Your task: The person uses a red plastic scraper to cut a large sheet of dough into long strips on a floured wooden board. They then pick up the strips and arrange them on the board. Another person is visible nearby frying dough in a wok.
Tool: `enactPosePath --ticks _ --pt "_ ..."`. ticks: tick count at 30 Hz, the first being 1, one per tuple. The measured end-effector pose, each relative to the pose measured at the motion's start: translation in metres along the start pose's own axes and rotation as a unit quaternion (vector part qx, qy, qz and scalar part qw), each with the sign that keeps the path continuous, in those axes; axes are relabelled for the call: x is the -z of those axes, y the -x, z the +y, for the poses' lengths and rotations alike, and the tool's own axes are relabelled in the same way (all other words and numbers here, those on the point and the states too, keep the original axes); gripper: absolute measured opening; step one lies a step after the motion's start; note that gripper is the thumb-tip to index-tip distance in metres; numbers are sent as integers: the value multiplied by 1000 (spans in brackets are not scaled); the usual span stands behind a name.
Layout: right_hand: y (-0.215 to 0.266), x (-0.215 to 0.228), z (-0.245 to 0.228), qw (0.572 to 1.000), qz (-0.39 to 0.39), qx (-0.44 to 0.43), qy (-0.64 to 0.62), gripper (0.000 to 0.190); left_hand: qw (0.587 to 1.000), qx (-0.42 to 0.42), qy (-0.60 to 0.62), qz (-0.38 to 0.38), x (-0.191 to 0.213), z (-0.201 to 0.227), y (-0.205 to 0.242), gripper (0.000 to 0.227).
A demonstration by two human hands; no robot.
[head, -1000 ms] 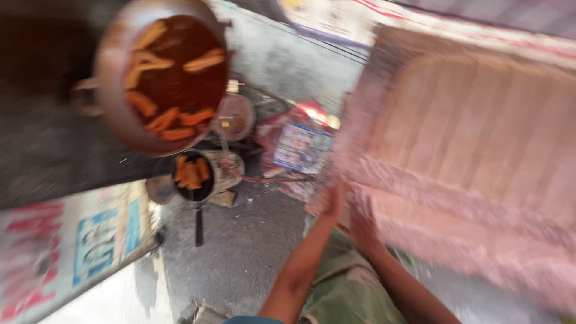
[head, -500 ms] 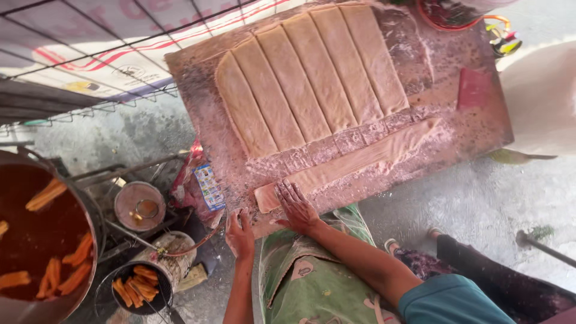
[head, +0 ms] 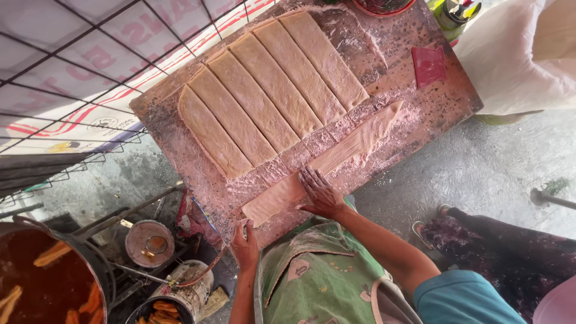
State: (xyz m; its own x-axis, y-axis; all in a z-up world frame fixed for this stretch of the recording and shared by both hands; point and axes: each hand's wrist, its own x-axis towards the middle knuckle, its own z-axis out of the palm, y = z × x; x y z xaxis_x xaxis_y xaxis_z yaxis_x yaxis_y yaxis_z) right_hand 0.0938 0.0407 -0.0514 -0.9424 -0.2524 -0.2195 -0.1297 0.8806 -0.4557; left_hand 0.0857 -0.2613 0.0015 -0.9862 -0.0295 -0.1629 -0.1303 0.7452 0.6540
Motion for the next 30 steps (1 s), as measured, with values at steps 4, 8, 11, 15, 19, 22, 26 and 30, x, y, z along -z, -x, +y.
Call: enactPosePath --ticks 4,8,11,15,19,22,26,30 --pt "4 13 29 997 59 -52 -20 116 1000 -13 5 -18 -6 13 -6 33" --pt "10 26 48 996 46 -73 -31 115 998 -47 -15 -27 -17 22 -18 39" --pt "19 32 61 992 75 -84 -49 114 998 -10 -8 -61 -26 30 -18 42" --pt "27 42 89 983 108 -137 -62 116 996 -47 -34 -61 -39 39 -18 46" --pt "35 49 109 989 73 -127 -36 120 994 -41 -35 -95 -51 43 -22 49" --pt "39 50 119 986 101 -128 -40 121 994 -36 -45 -92 -58 43 -18 51" --pt "41 51 138 984 77 -154 -34 121 994 -42 -50 -87 -73 49 -27 58" --pt "37 51 156 983 64 -163 -53 122 993 -2 -25 -112 -78 58 -35 58"
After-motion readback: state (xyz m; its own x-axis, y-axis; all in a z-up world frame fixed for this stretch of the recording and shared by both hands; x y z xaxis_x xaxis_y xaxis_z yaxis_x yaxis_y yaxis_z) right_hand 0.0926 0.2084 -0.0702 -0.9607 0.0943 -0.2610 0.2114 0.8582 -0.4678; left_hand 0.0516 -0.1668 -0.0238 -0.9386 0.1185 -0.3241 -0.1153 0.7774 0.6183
